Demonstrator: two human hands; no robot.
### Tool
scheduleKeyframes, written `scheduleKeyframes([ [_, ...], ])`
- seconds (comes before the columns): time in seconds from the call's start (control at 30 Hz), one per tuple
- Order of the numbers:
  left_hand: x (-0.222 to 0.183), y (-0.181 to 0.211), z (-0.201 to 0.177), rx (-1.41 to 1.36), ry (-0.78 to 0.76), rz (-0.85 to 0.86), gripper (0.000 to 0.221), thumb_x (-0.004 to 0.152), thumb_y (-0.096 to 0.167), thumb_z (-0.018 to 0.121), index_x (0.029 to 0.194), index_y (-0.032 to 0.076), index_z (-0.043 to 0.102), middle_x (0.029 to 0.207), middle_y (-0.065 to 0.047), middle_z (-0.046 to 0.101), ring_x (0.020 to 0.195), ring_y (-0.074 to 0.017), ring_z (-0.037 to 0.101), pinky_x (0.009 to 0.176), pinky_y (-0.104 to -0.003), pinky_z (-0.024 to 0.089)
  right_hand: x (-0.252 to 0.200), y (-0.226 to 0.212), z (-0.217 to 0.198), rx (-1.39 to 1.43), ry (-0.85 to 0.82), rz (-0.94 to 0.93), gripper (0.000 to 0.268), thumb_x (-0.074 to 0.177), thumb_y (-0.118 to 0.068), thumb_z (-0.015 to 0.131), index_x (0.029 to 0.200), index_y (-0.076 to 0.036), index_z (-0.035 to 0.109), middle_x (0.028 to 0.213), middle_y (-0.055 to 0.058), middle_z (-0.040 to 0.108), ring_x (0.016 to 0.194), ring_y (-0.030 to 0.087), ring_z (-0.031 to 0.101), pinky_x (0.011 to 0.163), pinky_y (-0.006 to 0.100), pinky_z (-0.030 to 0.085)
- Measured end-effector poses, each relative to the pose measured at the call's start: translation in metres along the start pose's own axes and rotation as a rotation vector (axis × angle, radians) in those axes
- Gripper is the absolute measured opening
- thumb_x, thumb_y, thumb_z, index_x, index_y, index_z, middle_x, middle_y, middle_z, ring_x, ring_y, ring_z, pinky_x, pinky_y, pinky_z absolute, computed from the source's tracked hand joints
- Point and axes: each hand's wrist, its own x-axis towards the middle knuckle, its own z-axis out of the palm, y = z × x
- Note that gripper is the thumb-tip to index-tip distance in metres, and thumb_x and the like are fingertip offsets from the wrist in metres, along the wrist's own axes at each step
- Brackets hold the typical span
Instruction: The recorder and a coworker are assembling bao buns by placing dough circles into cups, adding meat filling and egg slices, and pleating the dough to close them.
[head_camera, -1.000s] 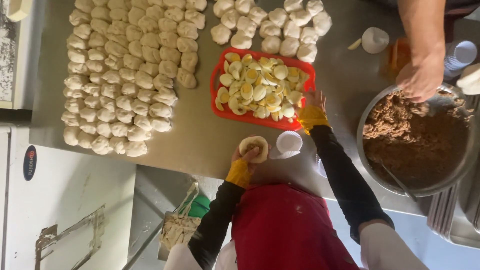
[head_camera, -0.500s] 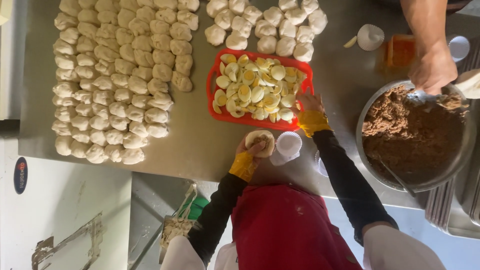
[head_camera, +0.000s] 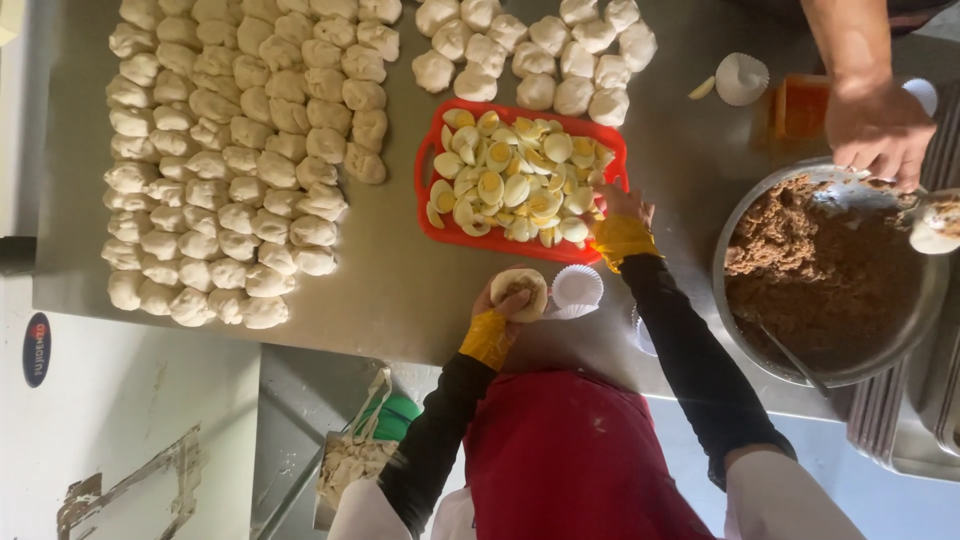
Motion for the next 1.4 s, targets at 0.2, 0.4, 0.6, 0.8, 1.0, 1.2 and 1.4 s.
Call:
scheduleKeyframes([
  [0.2,0.006,-0.004,0.002,-0.008,0.046,-0.007,0.040,0.096,-0.003,0.067,0.134,-0.001,0.056,0.122,-0.014,0.065,0.110,-0.0255,0.068,0.095,-0.037,0.059,-0.010,0.042,0.017,-0.080,0.119,-0.100,0.037,0.083,-0.027,0.083,0.115,-0.014,0.069,0.109,0.008,0.074,0.104,0.031,0.065,0.093,0.045,0.051],
  [0.4,0.022,-0.006,0.025,-0.034,0.031,-0.050,0.040,0.089,-0.002,0.068,0.128,0.002,0.056,0.118,-0.014,0.067,0.108,-0.0283,0.070,0.095,-0.043,0.061,-0.031,0.017,-0.029,0.466,0.151,0.148,0.037,0.084,-0.027,0.078,0.115,-0.010,0.070,0.103,0.003,0.074,0.093,0.017,0.070,0.081,0.029,0.056],
  [0.6,0.040,-0.020,0.027,0.008,-0.075,-0.065,0.043,0.092,0.001,0.070,0.133,-0.001,0.054,0.122,-0.014,0.065,0.110,-0.0249,0.069,0.098,-0.040,0.060,-0.057,-0.028,-0.068,1.022,-0.219,0.472,0.028,0.099,-0.023,0.072,0.123,-0.010,0.073,0.095,-0.002,0.065,0.079,0.009,0.052,0.065,0.023,0.042],
  [0.8,0.046,-0.020,0.040,0.112,-0.159,-0.089,0.049,0.097,0.005,0.072,0.141,-0.007,0.053,0.121,-0.016,0.063,0.103,-0.0244,0.064,0.083,-0.032,0.053,-0.078,-0.079,-0.095,0.974,-0.076,0.094,0.023,0.091,-0.018,0.077,0.110,-0.009,0.066,0.102,-0.002,0.074,0.090,0.006,0.068,0.078,0.022,0.057],
  [1.0,0.054,-0.027,0.039,0.053,-0.155,-0.108,0.051,0.096,0.009,0.071,0.142,-0.001,0.050,0.126,-0.012,0.063,0.114,-0.0205,0.066,0.097,-0.033,0.060,-0.086,-0.111,-0.129,0.342,0.015,-0.115,0.025,0.082,-0.009,0.084,0.105,-0.010,0.075,0.096,0.006,0.073,0.077,0.015,0.068,0.066,0.029,0.057],
  [1.2,0.036,-0.008,0.071,0.049,-0.117,-0.078,0.044,0.096,0.014,0.070,0.135,0.000,0.055,0.124,-0.014,0.066,0.113,-0.0244,0.068,0.093,-0.035,0.060,-0.092,-0.119,-0.140,0.301,0.045,-0.382,0.015,0.089,-0.008,0.077,0.104,-0.009,0.074,0.106,0.006,0.072,0.090,0.015,0.073,0.076,0.029,0.062],
  [1.4,0.040,-0.014,0.071,0.061,-0.048,-0.062,0.040,0.093,0.012,0.072,0.130,0.005,0.059,0.120,-0.010,0.066,0.109,-0.0210,0.068,0.089,-0.032,0.059,-0.091,-0.120,-0.141,0.335,0.038,-0.414,0.022,0.084,-0.003,0.076,0.105,-0.007,0.074,0.106,0.009,0.071,0.090,0.018,0.071,0.077,0.030,0.060],
])
